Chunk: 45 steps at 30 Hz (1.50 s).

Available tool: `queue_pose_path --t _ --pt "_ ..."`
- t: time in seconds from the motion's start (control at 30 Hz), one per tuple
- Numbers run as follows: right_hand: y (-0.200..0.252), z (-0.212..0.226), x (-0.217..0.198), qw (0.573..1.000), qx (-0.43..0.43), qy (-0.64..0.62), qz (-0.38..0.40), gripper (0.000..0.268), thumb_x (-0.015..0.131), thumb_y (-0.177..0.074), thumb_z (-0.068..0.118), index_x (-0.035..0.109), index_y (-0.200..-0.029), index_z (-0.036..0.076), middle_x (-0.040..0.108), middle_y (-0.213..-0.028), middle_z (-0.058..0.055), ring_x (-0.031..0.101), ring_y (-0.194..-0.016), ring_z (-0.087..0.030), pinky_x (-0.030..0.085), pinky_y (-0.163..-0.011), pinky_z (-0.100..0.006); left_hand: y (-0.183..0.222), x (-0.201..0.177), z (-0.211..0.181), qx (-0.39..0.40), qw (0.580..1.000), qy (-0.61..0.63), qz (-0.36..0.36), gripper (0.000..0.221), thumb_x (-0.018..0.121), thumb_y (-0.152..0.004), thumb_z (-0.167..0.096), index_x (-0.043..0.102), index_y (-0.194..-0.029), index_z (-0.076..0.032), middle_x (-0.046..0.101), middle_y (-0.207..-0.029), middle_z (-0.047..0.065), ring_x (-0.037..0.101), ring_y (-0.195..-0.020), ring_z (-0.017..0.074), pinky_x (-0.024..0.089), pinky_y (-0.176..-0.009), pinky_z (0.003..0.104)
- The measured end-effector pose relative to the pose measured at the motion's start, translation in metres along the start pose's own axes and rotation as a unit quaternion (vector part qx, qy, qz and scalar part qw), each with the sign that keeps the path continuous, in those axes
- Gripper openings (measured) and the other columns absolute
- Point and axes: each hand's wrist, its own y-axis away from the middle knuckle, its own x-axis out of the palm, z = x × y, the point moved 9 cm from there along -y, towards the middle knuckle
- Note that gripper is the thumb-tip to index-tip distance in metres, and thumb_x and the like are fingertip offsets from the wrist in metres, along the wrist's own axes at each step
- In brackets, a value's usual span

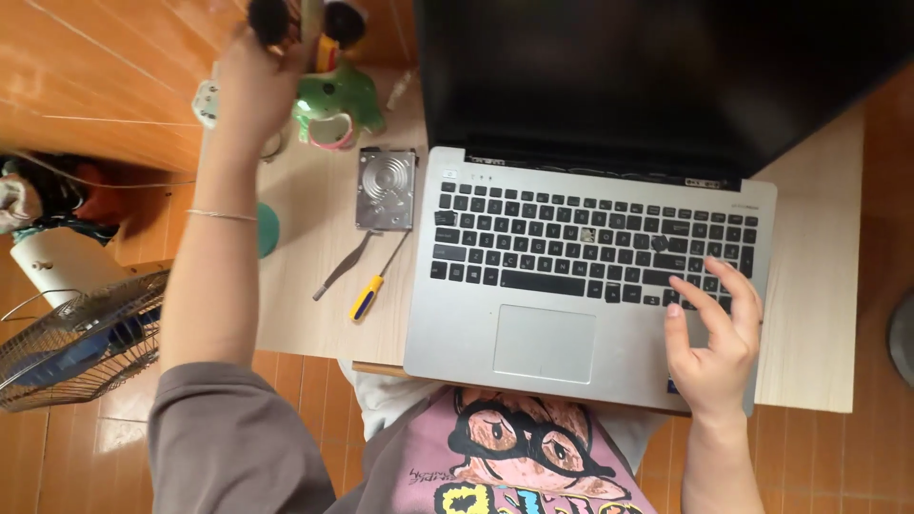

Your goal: Repairing and cleaning a laptop keyboard by fixing loose keys and using a brush.

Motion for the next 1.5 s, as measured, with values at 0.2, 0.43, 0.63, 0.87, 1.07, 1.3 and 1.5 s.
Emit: queue_pose_path --t 0.2,0.43,0.63,0.87,1.07,1.3,1.5 --pt "-0.017 0.004 0.001 1.000 -0.022 -0.006 0.019 0.022 0.070 -0.097 0.008 0.074 -0.118 0.007 0.064 -0.134 -0.011 0.058 -0.129 -0.031 0.044 -0.115 -0.040 -0.014 -0.055 -0.065 -0.041 0.989 0.143 -0.007 0.029 0.062 -0.096 0.001 0.063 -0.125 0.003 0.069 -0.109 0.022 0.072 -0.092 0.0323 0.059 -0.074 0.042" --pt "-0.040 -0.036 0.017 0.996 -0.008 0.062 0.060 0.016 0.076 -0.097 0.008 0.078 -0.113 0.009 0.072 -0.110 -0.005 0.067 -0.104 -0.024 0.051 -0.101 -0.038 0.021 -0.058 -0.060 -0.009 0.999 -0.040 0.026 0.021 0.064 -0.100 0.002 0.063 -0.122 0.004 0.072 -0.105 0.014 0.071 -0.096 0.0288 0.054 -0.083 0.041" --pt "-0.060 -0.049 0.025 0.993 -0.036 0.071 0.087 0.018 0.080 -0.096 0.011 0.079 -0.113 0.012 0.072 -0.104 -0.003 0.066 -0.103 -0.024 0.054 -0.091 -0.036 0.054 -0.091 -0.163 -0.043 0.997 0.067 0.016 0.021 0.059 -0.107 0.002 0.064 -0.128 0.004 0.070 -0.113 0.015 0.070 -0.101 0.0250 0.057 -0.087 0.032" --pt "-0.067 -0.046 0.034 0.985 -0.067 0.089 0.133 0.017 0.082 -0.091 0.020 0.082 -0.108 0.018 0.069 -0.102 0.003 0.062 -0.097 -0.020 0.046 -0.089 -0.037 0.084 -0.066 -0.224 -0.095 0.979 0.161 0.084 0.010 0.070 -0.107 -0.002 0.068 -0.117 0.000 0.071 -0.111 0.012 0.070 -0.094 0.0208 0.056 -0.085 0.028" --pt "-0.063 -0.055 0.040 0.988 -0.028 0.067 0.134 0.017 0.083 -0.090 0.024 0.081 -0.106 0.019 0.067 -0.106 0.005 0.060 -0.107 -0.019 0.039 -0.098 -0.038 0.093 -0.057 -0.244 -0.106 0.971 0.185 0.103 0.013 0.071 -0.102 -0.001 0.069 -0.115 -0.002 0.071 -0.111 0.012 0.070 -0.096 0.0221 0.055 -0.084 0.028" --pt "-0.063 -0.054 0.041 0.989 0.035 0.063 0.130 0.016 0.085 -0.089 0.025 0.082 -0.103 0.017 0.067 -0.106 0.003 0.058 -0.108 -0.020 0.038 -0.103 -0.039 0.096 -0.050 -0.269 -0.094 0.962 0.214 0.143 0.015 0.071 -0.097 -0.001 0.069 -0.111 -0.003 0.072 -0.111 0.011 0.071 -0.099 0.0248 0.056 -0.088 0.031" --pt "-0.057 -0.012 0.043 0.965 -0.078 0.223 0.109 0.012 0.078 -0.093 0.019 0.079 -0.104 0.014 0.065 -0.114 -0.003 0.057 -0.117 -0.026 0.036 -0.109 -0.048 0.095 -0.009 -0.352 0.058 0.932 0.270 0.233 0.025 0.074 -0.089 -0.008 0.065 -0.112 -0.004 0.069 -0.108 0.008 0.067 -0.094 0.0276 0.055 -0.079 0.039"
